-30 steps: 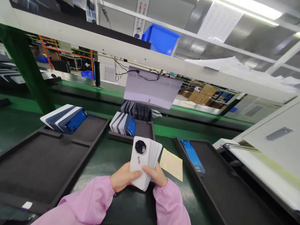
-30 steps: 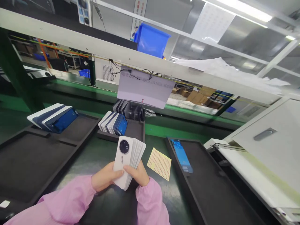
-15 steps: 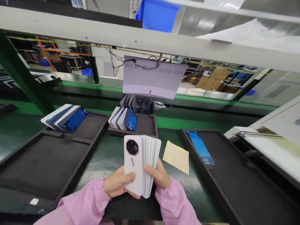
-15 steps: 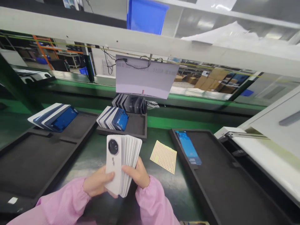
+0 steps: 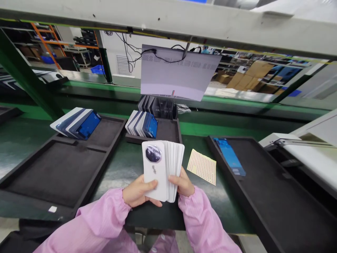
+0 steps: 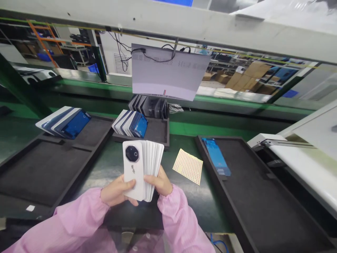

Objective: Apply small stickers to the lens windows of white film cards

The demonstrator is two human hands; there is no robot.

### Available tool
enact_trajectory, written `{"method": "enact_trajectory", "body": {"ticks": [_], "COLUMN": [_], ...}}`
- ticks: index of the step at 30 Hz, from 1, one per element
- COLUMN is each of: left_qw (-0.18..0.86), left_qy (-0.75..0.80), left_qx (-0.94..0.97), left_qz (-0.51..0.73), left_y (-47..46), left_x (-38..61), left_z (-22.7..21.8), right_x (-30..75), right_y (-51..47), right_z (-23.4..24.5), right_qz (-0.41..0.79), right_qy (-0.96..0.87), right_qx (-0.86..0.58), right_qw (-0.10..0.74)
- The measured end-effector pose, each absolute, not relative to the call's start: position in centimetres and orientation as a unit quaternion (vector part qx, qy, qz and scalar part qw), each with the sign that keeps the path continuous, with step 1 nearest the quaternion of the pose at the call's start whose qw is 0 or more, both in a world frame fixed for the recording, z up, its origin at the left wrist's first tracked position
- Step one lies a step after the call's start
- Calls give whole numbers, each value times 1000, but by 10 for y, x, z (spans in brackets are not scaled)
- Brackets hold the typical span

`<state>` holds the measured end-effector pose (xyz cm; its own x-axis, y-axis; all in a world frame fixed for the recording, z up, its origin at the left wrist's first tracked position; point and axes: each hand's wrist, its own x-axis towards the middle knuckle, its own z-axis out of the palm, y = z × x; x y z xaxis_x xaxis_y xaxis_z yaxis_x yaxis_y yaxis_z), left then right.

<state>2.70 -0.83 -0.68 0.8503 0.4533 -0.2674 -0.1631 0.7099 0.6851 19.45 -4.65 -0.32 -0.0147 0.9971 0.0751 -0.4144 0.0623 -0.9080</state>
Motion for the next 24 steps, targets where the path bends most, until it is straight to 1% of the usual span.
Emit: {"method": "enact_trajectory", "body": {"ticks": [2, 4, 6, 9, 16, 20, 24], "left_qw": [891, 895, 907, 920, 930, 919, 869], "left_qy": [203, 191, 187, 203, 224, 224, 226], "left_qx": [367, 371, 348, 297, 248, 284, 398], "left_qz": [175, 160, 144, 154, 155, 154, 188], "left_y": [-9, -8, -6, -2, 2, -1, -6], "left_x": [26, 24, 23, 24, 27, 27, 27], "left_z": [-6, -7, -9, -12, -12, -10, -9], "right_x": [197, 200, 201, 201, 199, 200, 204], "right_y": [-49, -50, -50, -47, -41, -42, -48], "right_z": [-2, -2, -2, -2, 0, 0, 0], "right_qz": [584, 580, 576, 577, 595, 605, 583], "right_qy": [-443, -460, -449, -420, -390, -413, -469], "right_qx": [-358, -353, -349, -354, -350, -344, -348], "right_qw": [578, 572, 587, 605, 609, 588, 566]}}
